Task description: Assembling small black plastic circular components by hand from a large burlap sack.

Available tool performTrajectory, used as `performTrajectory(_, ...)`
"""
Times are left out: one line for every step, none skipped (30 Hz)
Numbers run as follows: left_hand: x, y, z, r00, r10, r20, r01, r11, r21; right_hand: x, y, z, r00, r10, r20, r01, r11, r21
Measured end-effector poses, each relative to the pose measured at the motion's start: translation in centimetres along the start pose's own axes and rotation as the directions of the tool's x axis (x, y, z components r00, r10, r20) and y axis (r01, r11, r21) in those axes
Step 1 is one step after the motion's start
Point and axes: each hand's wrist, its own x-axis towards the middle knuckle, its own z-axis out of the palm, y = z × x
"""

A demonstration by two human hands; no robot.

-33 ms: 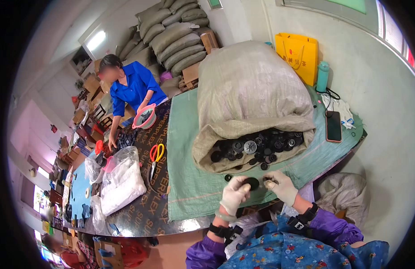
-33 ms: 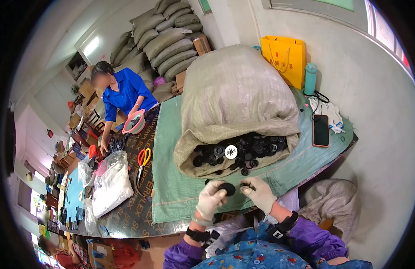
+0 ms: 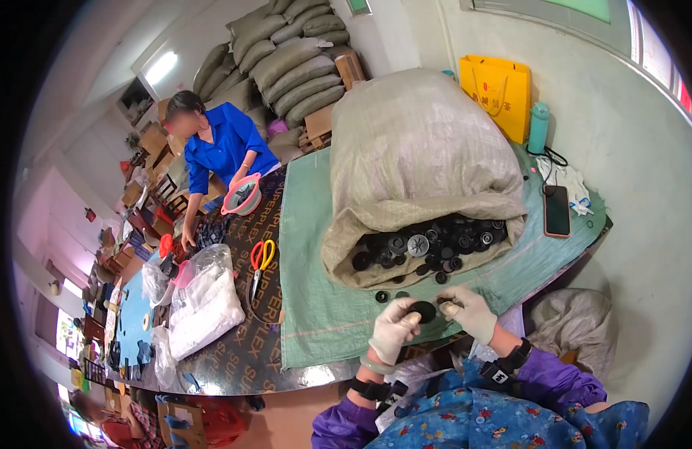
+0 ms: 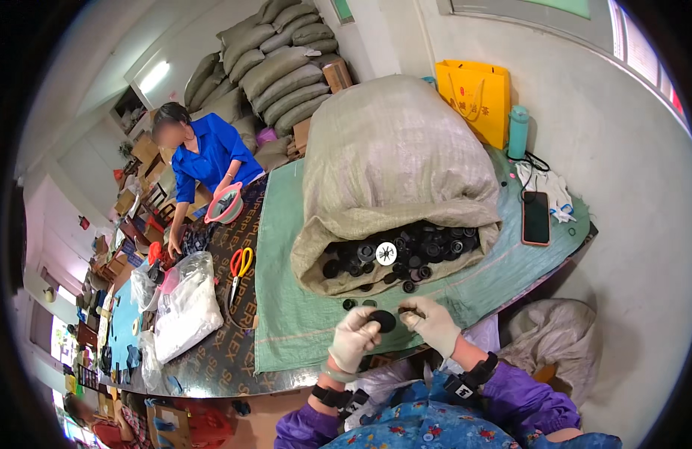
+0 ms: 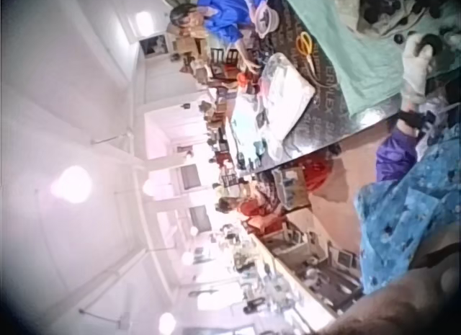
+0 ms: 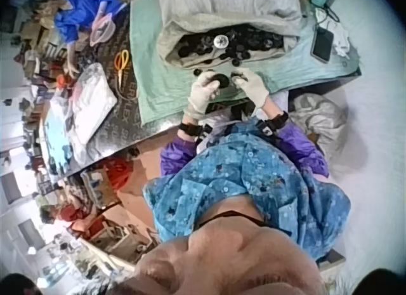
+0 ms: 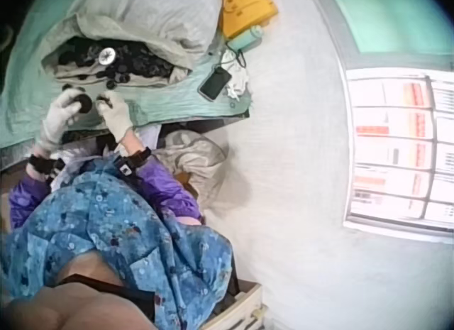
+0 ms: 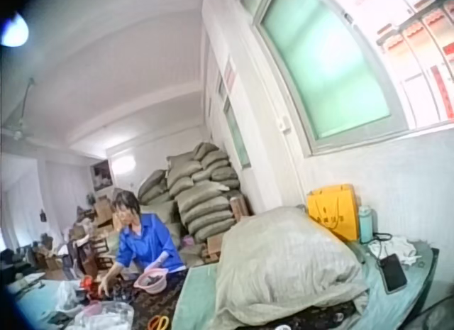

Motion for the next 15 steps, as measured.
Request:
performTrajectory(-0.6, -1.0, 0.2, 0.999, 0.001, 0.034, 0.001, 0.998, -0.062, -0.1, -0.5, 0.0, 0.993, 0.084, 0.081, -0.097, 0.979, 0.181)
performTrajectory(-0.7, -2.3, 0.0, 0.999, 0.009, 0.038, -0.005, 0.994, -0.11, -0.5, -1.5, 0.3, 0.99, 0.037, 0.136, -0.071, 0.966, 0.249)
performTrajectory(-1.0, -2.9, 0.4, 0.999, 0.041, 0.031, -0.035, 0.982, -0.188, -0.6, -1.5, 0.6, 0.991, 0.014, 0.137, -0.049, 0.965, 0.258)
performTrajectory(-1.3, -3.4, 0.7, 0.997, 0.072, 0.021, -0.064, 0.962, -0.264, -0.7, -1.4, 0.9, 0.99, -0.01, 0.138, -0.028, 0.963, 0.267)
performTrajectory(-1.5, -3.7, 0.9, 0.995, 0.102, 0.009, -0.093, 0.936, -0.339, -0.8, -1.3, 1.1, 0.99, -0.033, 0.139, -0.007, 0.961, 0.276)
performTrajectory(-1.8, -3.8, 1.0, 0.994, 0.099, -0.035, -0.104, 0.972, -0.209, -0.8, -1.2, 1.2, 0.989, -0.005, 0.146, -0.025, 0.978, 0.206)
performTrajectory(-2.0, -3.7, 1.3, 0.993, 0.106, -0.044, -0.114, 0.969, -0.217, -0.9, -1.1, 1.3, 0.992, -0.036, 0.124, 0.013, 0.982, 0.187)
performTrajectory(-2.4, -3.4, 1.6, 0.992, 0.113, -0.052, -0.122, 0.966, -0.226, -1.1, -1.0, 1.4, 0.992, -0.067, 0.103, 0.05, 0.985, 0.167)
performTrajectory(-2.7, -3.1, 1.8, 0.991, 0.122, -0.063, -0.133, 0.963, -0.233, -1.2, -1.0, 1.5, 0.991, -0.101, 0.085, 0.088, 0.985, 0.147)
performTrajectory(-2.8, -3.0, 1.8, 0.991, 0.128, -0.045, -0.134, 0.973, -0.19, -1.2, -1.1, 1.4, 0.988, -0.136, 0.075, 0.132, 0.99, 0.05)
performTrajectory(-3.0, -2.9, 1.6, 0.991, 0.133, -0.025, -0.135, 0.98, -0.146, -1.3, -1.1, 1.3, 0.983, -0.17, 0.066, 0.173, 0.984, -0.048)
performTrajectory(-3.2, -2.8, 1.5, 0.99, 0.137, -0.01, -0.138, 0.985, -0.1, -1.3, -1.3, 1.3, 0.976, -0.207, 0.065, 0.214, 0.966, -0.144)
performTrajectory(-3.4, -2.6, 1.6, 0.992, 0.126, -0.011, -0.127, 0.985, -0.117, -1.4, -1.5, 1.3, 0.97, -0.229, 0.078, 0.24, 0.955, -0.173)
performTrajectory(-3.5, -2.4, 1.6, 0.993, 0.115, -0.011, -0.116, 0.984, -0.133, -1.5, -1.9, 1.2, 0.964, -0.251, 0.091, 0.264, 0.943, -0.202)
performTrajectory(-3.6, -2.3, 1.7, 0.995, 0.103, -0.012, -0.103, 0.983, -0.15, -1.6, -2.1, 1.2, 0.957, -0.27, 0.106, 0.288, 0.93, -0.23)
